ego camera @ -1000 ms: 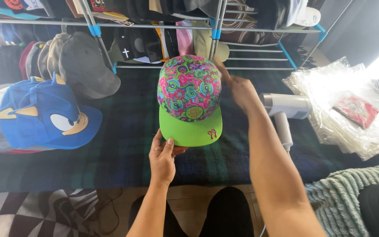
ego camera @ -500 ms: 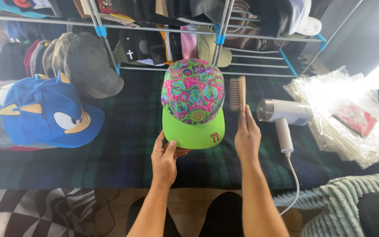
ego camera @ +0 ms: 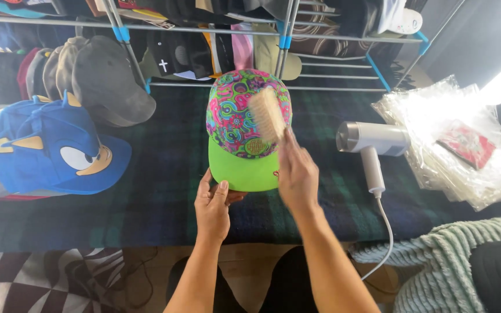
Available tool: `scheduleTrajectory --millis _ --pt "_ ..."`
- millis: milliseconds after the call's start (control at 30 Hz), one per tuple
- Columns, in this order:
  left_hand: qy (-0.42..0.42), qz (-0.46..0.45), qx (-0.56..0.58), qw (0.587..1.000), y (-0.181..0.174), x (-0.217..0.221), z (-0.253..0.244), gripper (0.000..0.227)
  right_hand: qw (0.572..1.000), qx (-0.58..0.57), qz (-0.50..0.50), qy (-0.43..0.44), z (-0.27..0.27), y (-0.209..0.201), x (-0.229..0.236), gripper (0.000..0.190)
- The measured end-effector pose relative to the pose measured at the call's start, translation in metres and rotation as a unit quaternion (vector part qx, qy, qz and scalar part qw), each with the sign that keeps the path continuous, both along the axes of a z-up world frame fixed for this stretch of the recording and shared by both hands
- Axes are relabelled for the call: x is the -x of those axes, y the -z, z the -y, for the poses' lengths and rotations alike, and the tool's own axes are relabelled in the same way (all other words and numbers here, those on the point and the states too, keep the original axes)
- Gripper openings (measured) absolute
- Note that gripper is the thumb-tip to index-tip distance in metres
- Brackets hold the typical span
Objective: A person uses a wooden brush to clean or smooth the surface of a colorful patterned cap, rotating it to cover all sides.
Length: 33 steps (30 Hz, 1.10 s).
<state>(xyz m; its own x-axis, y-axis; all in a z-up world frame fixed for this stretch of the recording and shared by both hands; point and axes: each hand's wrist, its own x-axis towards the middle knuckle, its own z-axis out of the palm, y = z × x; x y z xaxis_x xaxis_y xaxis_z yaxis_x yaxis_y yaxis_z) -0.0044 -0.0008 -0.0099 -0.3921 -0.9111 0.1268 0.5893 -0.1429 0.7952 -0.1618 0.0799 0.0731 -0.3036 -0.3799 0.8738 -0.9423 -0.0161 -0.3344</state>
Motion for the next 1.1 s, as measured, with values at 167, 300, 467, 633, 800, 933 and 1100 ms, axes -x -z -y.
scheduleTrajectory --millis 167,300,467,633,800,933,1100 --pt "0.003 -0.024 -0.006 1.0 0.0 0.0 -0.002 0.06 0.908 -0.099 0.406 0.032 0.031 0.017 0.087 0.04" --pt "-0.001 -0.001 -0.008 1.0 -0.008 0.0 -0.002 0.058 0.859 -0.052 0.507 0.041 -0.01 -0.03 0.018 0.041" --pt "0.004 -0.023 -0.005 1.0 0.01 0.002 0.005 0.058 0.866 0.064 0.492 -0.061 0.015 -0.028 0.029 0.037" --pt "-0.004 -0.012 -0.017 1.0 -0.014 -0.002 -0.009 0.06 0.922 -0.288 0.257 0.002 0.02 -0.005 0.114 0.038" --pt "-0.248 0.077 0.034 0.965 -0.011 -0.001 -0.016 0.037 0.91 0.032 0.409 0.064 -0.047 -0.012 0.012 0.046" --pt "-0.182 0.135 0.047 0.973 -0.049 -0.013 -0.079 0.037 0.976 0.013 0.219 0.008 -0.078 0.017 -0.057 0.024" --pt "-0.042 0.112 -0.001 0.993 -0.087 -0.011 -0.086 0.043 0.975 -0.079 0.111 -0.174 -0.064 0.032 -0.087 0.053"
